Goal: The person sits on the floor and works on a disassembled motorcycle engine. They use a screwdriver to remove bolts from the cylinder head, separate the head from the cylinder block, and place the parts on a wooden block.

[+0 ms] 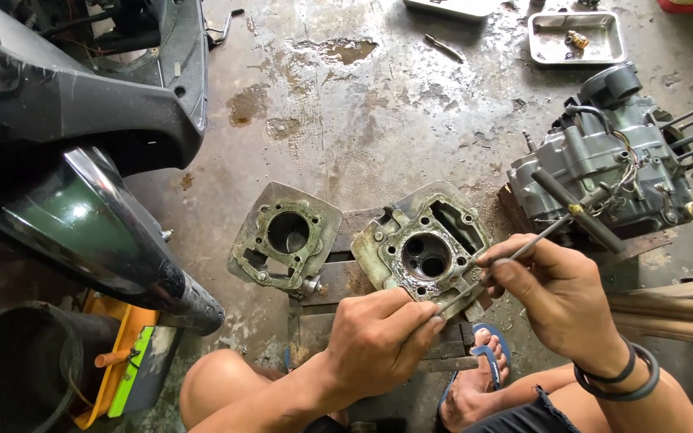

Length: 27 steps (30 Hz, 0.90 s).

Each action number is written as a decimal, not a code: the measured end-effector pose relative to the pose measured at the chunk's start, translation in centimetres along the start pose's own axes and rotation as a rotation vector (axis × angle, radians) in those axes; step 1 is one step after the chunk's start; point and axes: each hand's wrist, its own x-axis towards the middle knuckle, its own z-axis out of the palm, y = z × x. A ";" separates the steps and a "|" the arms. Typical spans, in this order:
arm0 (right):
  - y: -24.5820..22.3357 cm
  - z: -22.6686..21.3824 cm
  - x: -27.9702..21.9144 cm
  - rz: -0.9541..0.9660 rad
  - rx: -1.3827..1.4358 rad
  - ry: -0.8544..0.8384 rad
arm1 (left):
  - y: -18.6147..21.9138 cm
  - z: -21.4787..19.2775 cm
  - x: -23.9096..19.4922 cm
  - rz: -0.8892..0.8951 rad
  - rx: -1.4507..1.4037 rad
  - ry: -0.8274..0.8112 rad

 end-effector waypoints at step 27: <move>-2.3 -4.3 0.0 -0.180 -0.234 0.024 | -1.8 -2.8 -1.8 0.011 0.366 -0.157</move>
